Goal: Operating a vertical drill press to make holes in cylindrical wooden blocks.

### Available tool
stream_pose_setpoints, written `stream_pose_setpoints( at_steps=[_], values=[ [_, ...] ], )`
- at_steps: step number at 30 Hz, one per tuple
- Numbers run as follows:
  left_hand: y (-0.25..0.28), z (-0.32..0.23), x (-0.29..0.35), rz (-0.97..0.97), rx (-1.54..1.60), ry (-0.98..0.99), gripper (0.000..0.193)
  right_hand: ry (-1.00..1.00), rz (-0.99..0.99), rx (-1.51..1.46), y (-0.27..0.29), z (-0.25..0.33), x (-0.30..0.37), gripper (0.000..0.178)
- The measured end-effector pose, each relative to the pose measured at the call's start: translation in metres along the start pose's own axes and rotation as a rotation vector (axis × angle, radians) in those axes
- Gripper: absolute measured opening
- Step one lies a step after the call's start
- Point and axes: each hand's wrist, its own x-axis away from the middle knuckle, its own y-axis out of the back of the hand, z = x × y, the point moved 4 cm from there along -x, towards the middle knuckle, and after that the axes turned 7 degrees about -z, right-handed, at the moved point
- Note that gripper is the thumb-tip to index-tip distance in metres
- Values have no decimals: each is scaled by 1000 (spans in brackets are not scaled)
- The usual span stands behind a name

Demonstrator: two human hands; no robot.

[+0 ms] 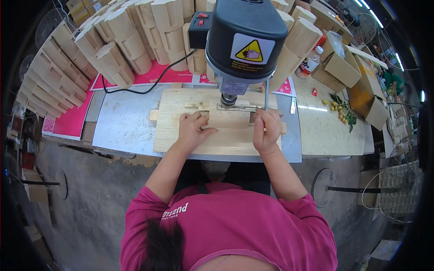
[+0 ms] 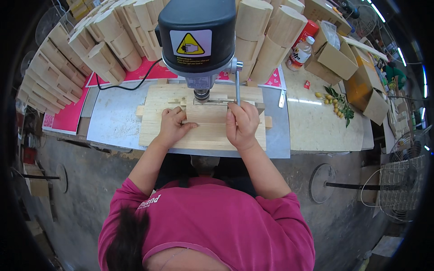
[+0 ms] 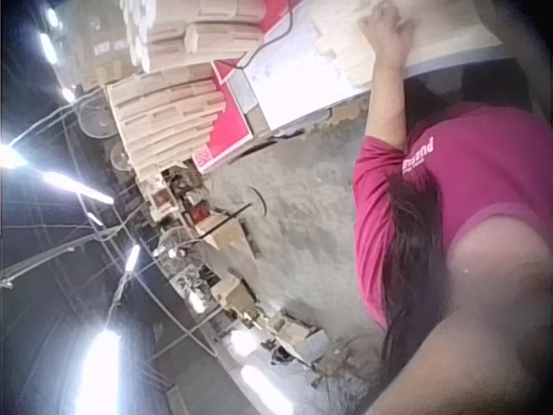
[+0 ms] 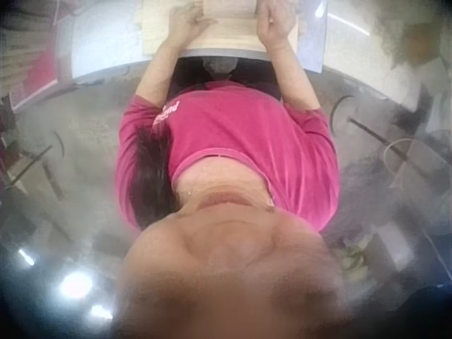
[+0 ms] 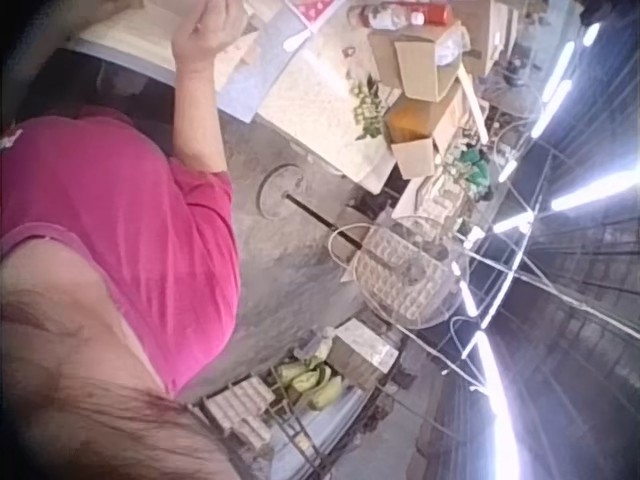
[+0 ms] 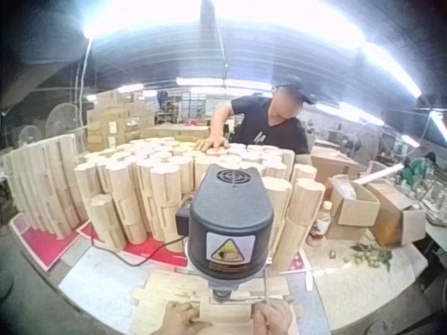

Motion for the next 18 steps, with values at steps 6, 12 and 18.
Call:
stream_pose_setpoints(
  at_steps=[6, 12, 18],
  values=[
    [2, -5, 0, -16, -12, -1, 31, 14, 64, -3, 10, 7, -18, 10],
    [-2, 5, 5, 3, -40, 27, 38, -207, -18, 59, 11, 27, -145, 17],
    [-6, -8, -2, 14, 70, 194, 38, -286, 86, 104, -16, -32, -178, 26]
  ],
)
